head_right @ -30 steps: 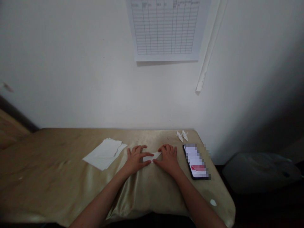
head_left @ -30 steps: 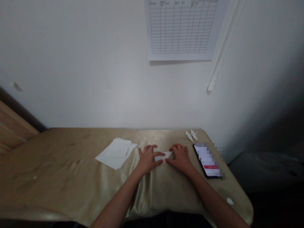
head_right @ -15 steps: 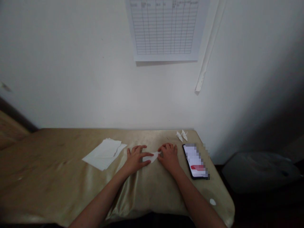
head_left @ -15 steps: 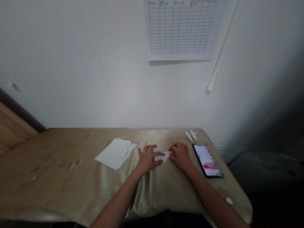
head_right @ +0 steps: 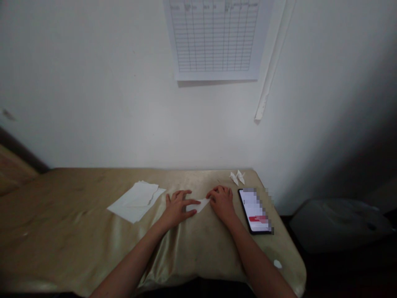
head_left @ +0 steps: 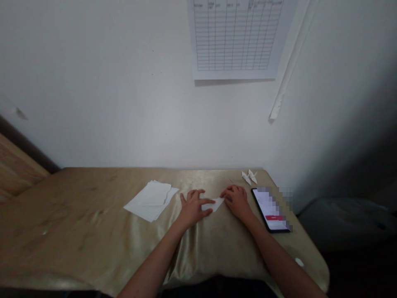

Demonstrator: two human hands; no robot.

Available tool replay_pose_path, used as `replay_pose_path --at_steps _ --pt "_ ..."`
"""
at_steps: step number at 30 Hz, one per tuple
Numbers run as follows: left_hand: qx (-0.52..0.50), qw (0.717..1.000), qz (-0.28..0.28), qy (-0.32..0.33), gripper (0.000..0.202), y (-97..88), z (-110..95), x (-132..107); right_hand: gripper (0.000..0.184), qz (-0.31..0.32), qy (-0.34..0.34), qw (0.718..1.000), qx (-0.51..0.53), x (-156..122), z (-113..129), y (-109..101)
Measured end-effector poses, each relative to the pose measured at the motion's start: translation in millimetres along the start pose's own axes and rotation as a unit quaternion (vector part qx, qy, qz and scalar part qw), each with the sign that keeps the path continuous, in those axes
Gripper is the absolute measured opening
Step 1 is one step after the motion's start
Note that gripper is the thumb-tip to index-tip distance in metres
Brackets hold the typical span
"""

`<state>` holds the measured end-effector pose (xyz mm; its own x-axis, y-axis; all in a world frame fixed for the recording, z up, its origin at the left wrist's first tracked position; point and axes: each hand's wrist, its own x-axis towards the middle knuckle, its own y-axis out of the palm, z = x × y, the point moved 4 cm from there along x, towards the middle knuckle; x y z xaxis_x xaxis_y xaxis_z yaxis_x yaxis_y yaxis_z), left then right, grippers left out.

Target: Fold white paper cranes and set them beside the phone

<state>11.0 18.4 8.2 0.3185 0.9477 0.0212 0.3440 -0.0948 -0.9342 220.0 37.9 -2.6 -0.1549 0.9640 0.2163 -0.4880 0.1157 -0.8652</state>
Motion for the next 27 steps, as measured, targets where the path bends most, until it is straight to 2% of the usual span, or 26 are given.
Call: replay_pose_path --at_steps 14,21,27 --pt "-0.005 1.0 -0.01 0.001 0.035 -0.8 -1.5 -0.6 0.022 0.005 0.002 1.0 0.004 -1.7 -0.6 -1.9" --pt "-0.005 1.0 -0.008 -0.002 0.035 -2.7 -2.2 -1.0 0.017 -0.015 0.011 0.999 0.031 -3.3 1.1 -1.9" --pt "-0.005 1.0 -0.018 0.005 0.035 0.2 0.0 -0.4 0.021 -0.017 0.019 0.999 0.023 -8.0 5.8 -1.2"
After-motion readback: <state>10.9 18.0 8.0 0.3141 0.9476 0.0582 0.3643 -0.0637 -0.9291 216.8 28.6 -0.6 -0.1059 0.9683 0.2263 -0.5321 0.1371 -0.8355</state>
